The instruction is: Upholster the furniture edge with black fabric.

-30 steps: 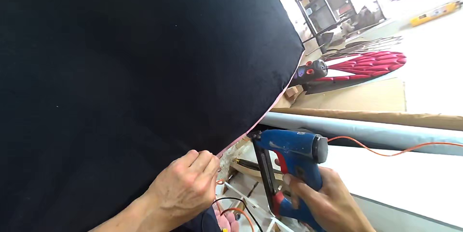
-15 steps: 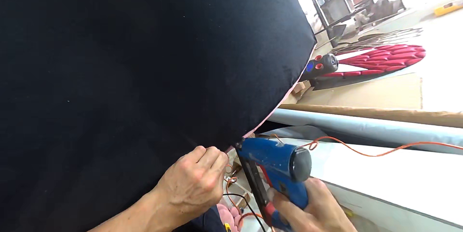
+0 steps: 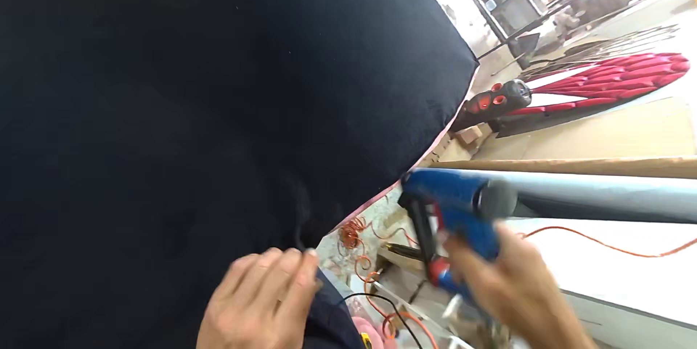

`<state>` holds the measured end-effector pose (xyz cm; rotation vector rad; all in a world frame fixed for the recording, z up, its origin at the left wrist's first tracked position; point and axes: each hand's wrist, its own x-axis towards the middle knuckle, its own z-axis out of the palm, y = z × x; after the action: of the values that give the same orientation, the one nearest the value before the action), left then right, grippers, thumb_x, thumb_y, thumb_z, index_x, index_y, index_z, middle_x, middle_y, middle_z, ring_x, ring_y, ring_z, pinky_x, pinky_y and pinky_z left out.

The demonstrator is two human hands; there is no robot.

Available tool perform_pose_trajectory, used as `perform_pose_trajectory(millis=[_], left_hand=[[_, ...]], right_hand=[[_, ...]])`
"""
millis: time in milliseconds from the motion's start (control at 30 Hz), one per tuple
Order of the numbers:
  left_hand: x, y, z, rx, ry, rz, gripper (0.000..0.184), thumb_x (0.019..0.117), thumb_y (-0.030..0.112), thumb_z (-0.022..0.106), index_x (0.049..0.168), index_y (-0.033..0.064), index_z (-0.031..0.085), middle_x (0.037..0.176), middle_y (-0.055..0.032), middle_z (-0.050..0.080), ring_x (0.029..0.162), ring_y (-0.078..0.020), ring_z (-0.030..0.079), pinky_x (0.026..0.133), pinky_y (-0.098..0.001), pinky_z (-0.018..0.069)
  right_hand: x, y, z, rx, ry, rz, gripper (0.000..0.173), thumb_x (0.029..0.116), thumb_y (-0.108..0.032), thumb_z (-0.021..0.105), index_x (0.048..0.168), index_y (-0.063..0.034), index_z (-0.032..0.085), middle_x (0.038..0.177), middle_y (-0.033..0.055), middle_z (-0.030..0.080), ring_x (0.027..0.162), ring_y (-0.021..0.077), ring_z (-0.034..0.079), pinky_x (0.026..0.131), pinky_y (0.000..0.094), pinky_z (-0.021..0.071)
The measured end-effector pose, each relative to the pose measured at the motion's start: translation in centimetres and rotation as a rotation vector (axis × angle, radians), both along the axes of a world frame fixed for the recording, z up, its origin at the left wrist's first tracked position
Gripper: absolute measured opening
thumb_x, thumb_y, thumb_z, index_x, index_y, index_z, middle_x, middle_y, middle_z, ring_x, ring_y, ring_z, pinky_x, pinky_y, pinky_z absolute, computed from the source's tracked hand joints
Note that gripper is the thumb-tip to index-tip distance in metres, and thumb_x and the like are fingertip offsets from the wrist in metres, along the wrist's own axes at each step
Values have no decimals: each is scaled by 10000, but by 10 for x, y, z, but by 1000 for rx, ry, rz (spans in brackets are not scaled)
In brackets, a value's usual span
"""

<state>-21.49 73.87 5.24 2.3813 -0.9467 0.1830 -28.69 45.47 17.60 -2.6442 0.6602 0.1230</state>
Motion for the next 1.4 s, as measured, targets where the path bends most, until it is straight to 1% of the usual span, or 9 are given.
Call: perform_pose_trajectory(millis=[167, 367, 500, 633, 733, 867, 1000, 1133, 1400], left_hand=[[-4, 26, 3, 249, -12, 257, 495, 862, 430, 753, 1255, 132, 716, 1153, -123, 723, 1045, -324, 703, 821, -485, 568], [-2, 33, 28, 234, 24, 285, 113, 913, 185, 723, 946, 116, 806, 854, -56, 739, 816, -221, 726, 757, -385, 606], [14, 28, 21, 370, -377, 188, 63, 829, 136, 709, 795, 99, 747, 696, -55, 660, 633, -215, 682, 538, -359, 554], [19, 32, 7, 371, -473, 47, 141, 897, 124, 642, 823, 89, 757, 721, -69, 681, 660, -225, 693, 563, -349, 566], [22, 37, -8, 351, -479, -50, 155, 915, 92, 627, 856, 83, 769, 757, -80, 695, 690, -239, 691, 595, -358, 567], [30, 37, -9, 273, -381, -85, 161, 931, 164, 614, 864, 95, 744, 802, -80, 699, 748, -248, 700, 639, -380, 574], [24, 44, 16, 286, 11, 69, 434, 935, 449, 645, 1218, 137, 748, 1151, -95, 737, 1052, -259, 713, 910, -419, 582], [29, 51, 18, 374, 173, 123, 480, 919, 458, 683, 1239, 106, 740, 1178, -129, 726, 1079, -297, 693, 962, -444, 548], [34, 53, 0, 269, -302, 114, 160, 902, 165, 652, 910, 123, 807, 780, -53, 719, 731, -219, 723, 625, -366, 591]], right_hand=[[127, -63, -10, -277, -15, 127, 606, 931, -331, 616, 1463, -62, 506, 1104, 310, 667, 1001, 532, 651, 802, 735, 471], [157, -61, -40, -203, -173, 274, 532, 957, -280, 622, 1414, -13, 563, 1348, 301, 561, 1230, 523, 542, 898, 723, 458], [41, 57, -65, 671, -425, 212, 252, 1028, -212, 516, 1132, -80, 704, 1033, 37, 732, 912, 154, 712, 795, 382, 614], [14, 152, -131, 1752, -198, -257, 494, 1079, -214, 388, 1481, 72, 419, 1387, 203, 612, 1235, 277, 643, 1061, 433, 536], [39, 179, -136, 2044, -344, -650, 394, 1097, -191, 352, 1377, 54, 481, 1242, 190, 651, 1125, 247, 660, 999, 406, 547], [66, 188, -146, 1954, -469, -783, 237, 1096, -136, 396, 1084, 37, 558, 843, 119, 672, 745, 175, 669, 703, 341, 593], [54, 171, -134, 1792, -334, -759, 307, 1101, -136, 406, 1096, 97, 606, 913, 173, 736, 843, 229, 739, 798, 377, 627], [28, 156, -138, 1636, -292, -748, 350, 1098, -149, 390, 1281, 81, 581, 1114, 189, 735, 989, 264, 741, 865, 403, 616], [-1, 188, -115, 1655, -377, -490, 427, 1052, -140, 399, 1427, 50, 471, 1311, 181, 651, 1147, 269, 675, 966, 425, 575]])
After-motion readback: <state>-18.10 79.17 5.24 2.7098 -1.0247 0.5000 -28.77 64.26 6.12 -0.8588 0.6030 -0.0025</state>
